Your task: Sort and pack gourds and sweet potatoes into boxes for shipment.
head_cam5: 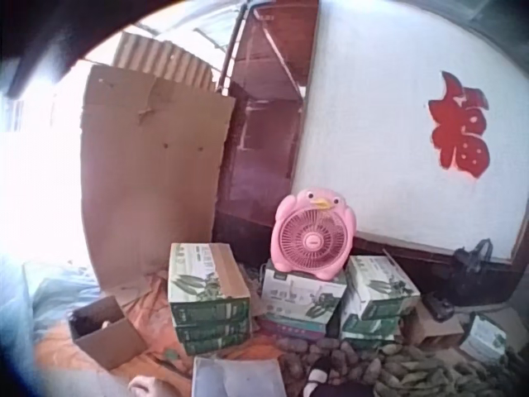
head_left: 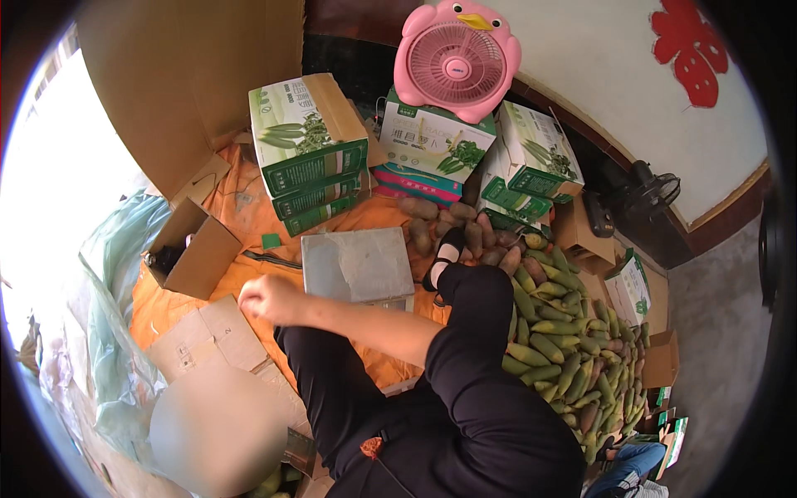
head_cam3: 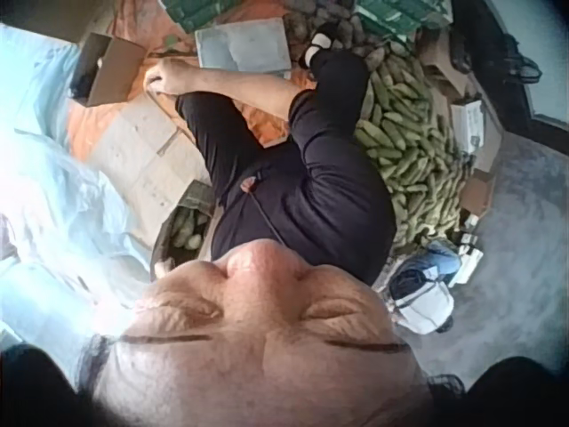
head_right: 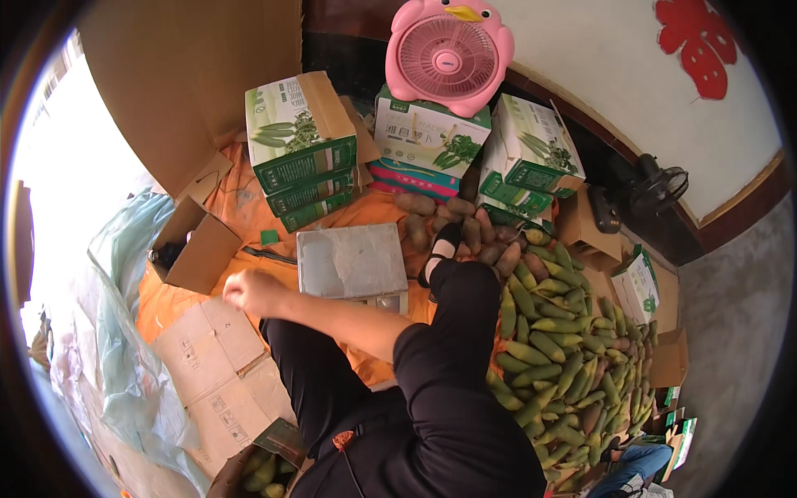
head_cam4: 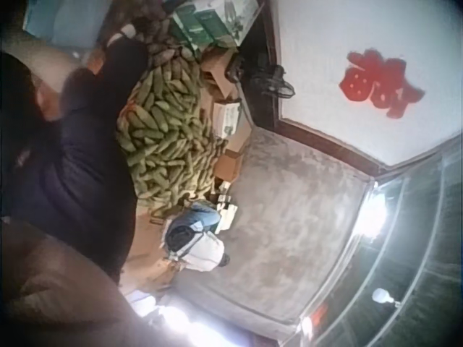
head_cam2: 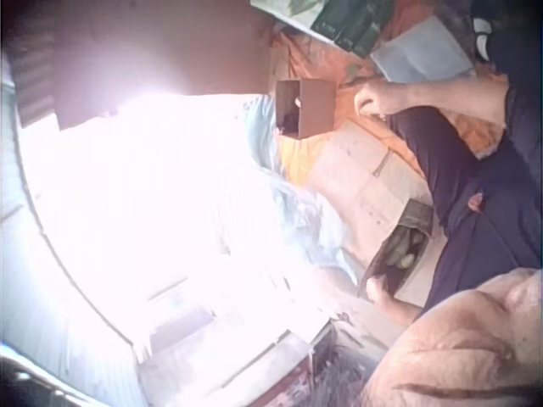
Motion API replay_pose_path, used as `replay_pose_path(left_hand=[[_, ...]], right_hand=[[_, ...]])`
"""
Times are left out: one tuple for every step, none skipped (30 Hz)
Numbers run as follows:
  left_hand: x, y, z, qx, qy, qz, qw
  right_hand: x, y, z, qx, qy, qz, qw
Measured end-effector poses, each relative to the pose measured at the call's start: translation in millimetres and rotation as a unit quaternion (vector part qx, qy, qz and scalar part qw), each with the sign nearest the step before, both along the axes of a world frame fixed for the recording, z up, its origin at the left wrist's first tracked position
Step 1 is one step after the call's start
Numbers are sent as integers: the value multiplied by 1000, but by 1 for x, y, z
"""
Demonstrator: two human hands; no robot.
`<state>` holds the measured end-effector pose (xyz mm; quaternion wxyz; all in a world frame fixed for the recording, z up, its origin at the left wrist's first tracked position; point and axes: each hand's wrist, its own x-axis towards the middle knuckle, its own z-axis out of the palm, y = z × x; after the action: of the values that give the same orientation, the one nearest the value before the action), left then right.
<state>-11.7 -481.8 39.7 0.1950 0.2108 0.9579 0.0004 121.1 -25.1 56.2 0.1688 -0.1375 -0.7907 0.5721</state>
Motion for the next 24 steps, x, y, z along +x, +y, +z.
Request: replay_pose_path(left_hand=[[7,5,8,6,5,10,1000],[16,10,17,12,11,20,1000],[25,16,26,17,17,29,999],[35,23,36,23,21,36,999],[46,29,47,28,28,43,998],[40,47,44,30,30,35,998],[35,65,36,111,70,-11,991],[30,88,29,192,106,-60,974],[32,121,34,220,90,-92,967],[38,162,40,250,70,-126,957],[44,199,44,293,55,-164,940],[53,236,49,332,42,-202,920],[62,265,57,335,46,-238,911],[70,293,63,339,48,-273,899],[79,324,64,366,1,-297,882],[90,353,65,388,-46,-319,863],[103,376,69,379,-65,-334,860],[117,397,70,372,-87,-351,855],[128,416,66,355,-114,-372,850],[138,434,60,338,-140,-393,844],[147,446,54,341,-138,-426,826],[153,455,48,314,-151,-442,827],[162,465,48,289,-183,-431,835],[170,473,48,264,-215,-420,841]], right_hand=[[12,19,4,-33,10,-31,999],[24,36,7,-67,21,-62,996],[36,50,6,-68,12,-97,993],[48,63,1,-69,3,-133,989],[57,73,-6,-62,-1,-144,988],[67,84,-14,-61,1,-152,986],[73,91,-16,-49,-21,-154,987],[83,99,-18,-36,-46,-161,985],[96,109,-17,-14,-52,-170,984],[112,127,-29,5,-58,-188,980],[130,145,-39,-2,-67,-217,974],[151,163,-42,-12,-75,-245,966],[167,177,-38,-16,-75,-272,959],[187,192,-32,-21,-77,-299,951],[218,216,-41,19,-83,-341,936],[248,238,-53,56,-89,-379,919],[270,248,-50,38,-72,-410,908],[298,256,-43,23,-57,-443,895],[334,268,-42,-28,-36,-469,882],[368,279,-44,-78,-13,-492,867],[395,286,-44,-106,-38,-547,830],[420,292,-45,-134,-63,-597,788],[451,298,-49,-125,-65,-632,762],[482,303,-55,-117,-67,-666,734]])
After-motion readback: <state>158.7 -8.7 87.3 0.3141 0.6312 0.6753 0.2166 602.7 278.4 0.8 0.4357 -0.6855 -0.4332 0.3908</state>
